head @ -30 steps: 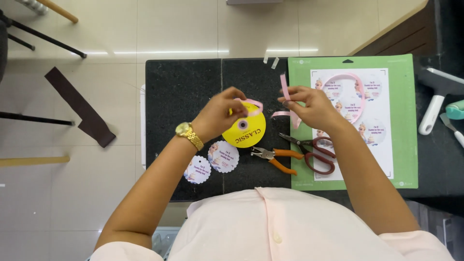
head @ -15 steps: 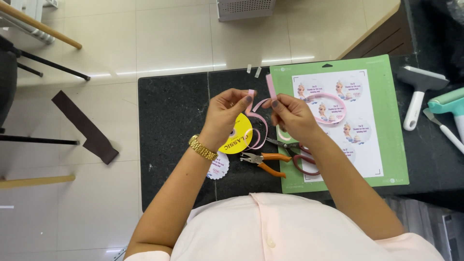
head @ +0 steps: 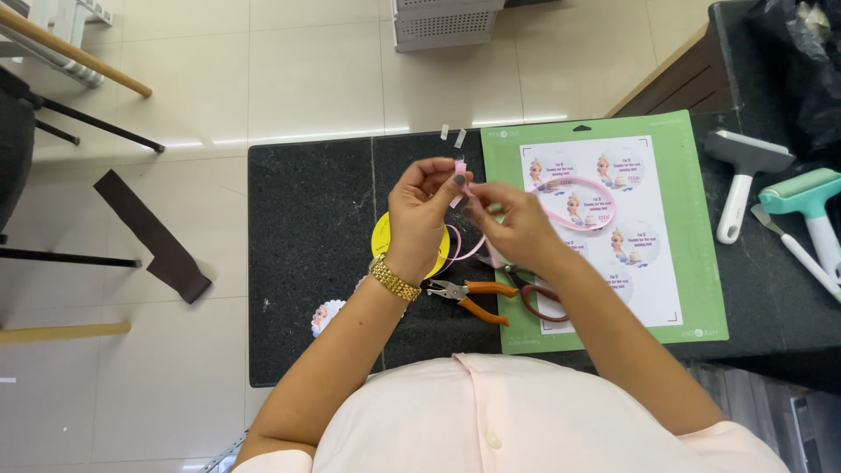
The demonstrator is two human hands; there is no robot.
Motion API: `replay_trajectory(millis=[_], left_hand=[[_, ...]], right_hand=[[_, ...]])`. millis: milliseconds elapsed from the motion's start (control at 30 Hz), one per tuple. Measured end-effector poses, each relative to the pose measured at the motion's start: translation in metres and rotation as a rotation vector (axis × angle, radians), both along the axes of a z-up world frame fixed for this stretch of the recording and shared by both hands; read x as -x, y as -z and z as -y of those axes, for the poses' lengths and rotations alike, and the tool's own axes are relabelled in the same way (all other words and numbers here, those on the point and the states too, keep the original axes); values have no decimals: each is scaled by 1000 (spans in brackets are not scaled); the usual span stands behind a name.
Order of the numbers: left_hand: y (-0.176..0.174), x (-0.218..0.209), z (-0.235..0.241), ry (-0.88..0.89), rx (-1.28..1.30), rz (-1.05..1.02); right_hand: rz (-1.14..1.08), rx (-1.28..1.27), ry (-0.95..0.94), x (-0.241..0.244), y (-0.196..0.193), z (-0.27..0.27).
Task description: Attaching pink ribbons to circular stickers by cutting ribbon to length and threading it through pre-punched holes.
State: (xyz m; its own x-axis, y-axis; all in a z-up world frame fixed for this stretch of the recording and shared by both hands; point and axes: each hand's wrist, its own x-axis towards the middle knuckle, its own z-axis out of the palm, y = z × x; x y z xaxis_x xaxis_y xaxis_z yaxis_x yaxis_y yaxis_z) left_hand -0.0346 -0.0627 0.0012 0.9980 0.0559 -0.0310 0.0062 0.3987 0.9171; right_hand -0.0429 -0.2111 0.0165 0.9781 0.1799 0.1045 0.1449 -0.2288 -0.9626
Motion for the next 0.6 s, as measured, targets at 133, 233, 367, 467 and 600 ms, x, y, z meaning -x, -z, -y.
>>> replay_trajectory(millis=[133,233,367,467,600], left_hand=[[-17,-2,-4,-41,-170,206],[-41,-7,0,-64,-260,323],[-72,-19,-4,-13,-308,404],[-81,-30,-2,353,-1,260],[-82,-33,-1,438,121,310]], right_hand=[[-6,74,-83,-18,-43,19],[91,19,-97,-31,-67,18],[124,117,-114,-49,-110,11],[353,259,-151,-60,-134,10],[378,297,-69,-96,-133,32]])
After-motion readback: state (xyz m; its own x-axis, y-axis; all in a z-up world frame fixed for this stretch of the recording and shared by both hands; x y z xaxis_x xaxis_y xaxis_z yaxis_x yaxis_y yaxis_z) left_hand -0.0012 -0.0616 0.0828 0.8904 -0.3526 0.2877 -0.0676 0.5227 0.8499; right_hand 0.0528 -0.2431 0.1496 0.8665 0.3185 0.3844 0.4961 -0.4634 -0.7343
